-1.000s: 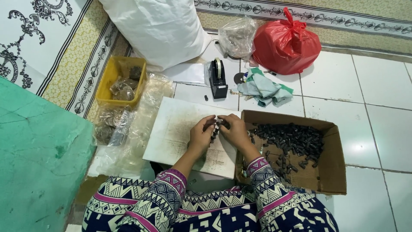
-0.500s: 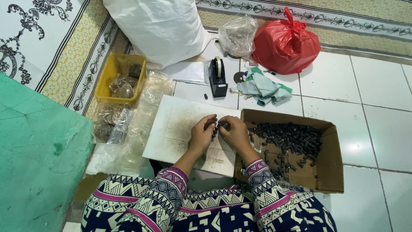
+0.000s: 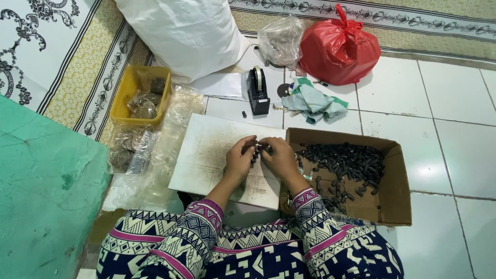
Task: The person is selecting small black metal parts from a cardboard box and arranging them onto a white template board on the floor.
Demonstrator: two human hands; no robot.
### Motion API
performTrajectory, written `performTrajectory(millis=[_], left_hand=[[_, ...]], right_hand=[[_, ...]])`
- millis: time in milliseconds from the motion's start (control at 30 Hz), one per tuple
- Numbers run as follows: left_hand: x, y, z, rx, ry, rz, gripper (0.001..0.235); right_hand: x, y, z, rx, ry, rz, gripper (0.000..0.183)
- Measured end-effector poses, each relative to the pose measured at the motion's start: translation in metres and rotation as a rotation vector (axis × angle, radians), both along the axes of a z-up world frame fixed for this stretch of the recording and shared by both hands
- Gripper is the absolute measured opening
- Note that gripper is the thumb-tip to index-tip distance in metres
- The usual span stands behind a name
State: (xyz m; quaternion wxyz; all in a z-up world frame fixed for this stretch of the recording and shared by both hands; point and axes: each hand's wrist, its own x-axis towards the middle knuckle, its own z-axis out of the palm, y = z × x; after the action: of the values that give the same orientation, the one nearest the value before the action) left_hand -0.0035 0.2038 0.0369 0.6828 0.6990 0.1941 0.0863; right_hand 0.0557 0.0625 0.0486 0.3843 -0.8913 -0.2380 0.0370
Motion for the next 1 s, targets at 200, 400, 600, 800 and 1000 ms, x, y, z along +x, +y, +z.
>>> performTrajectory(millis=[200, 400, 600, 800, 1000], left_hand=[[0.002, 0.003, -0.009, 0.122, -0.043, 0.003, 0.036], [-0.013, -0.007, 0.020, 0.452, -0.325, -0.002, 0.031], [-0.022, -0.048, 0.017, 0.660, -0.633, -0.210, 0.030], [-0.013, -0.114, 0.009, 0.722, -0.437, -0.533, 0.023], [0.026, -0.187, -0.026, 0.723, -0.095, -0.719, 0.028]], right_hand=[[-0.002, -0.010, -0.003, 0.075, -0.133, -0.053, 0.033], [-0.006, -0.071, 0.057, 0.163, -0.166, -0.191, 0.032], [-0.024, -0.164, 0.102, 0.115, 0.045, -0.374, 0.027], [-0.016, -0.226, 0.052, 0.057, 0.440, -0.665, 0.029], [0.036, -0.261, -0.068, -0.229, 0.528, -0.670, 0.021]])
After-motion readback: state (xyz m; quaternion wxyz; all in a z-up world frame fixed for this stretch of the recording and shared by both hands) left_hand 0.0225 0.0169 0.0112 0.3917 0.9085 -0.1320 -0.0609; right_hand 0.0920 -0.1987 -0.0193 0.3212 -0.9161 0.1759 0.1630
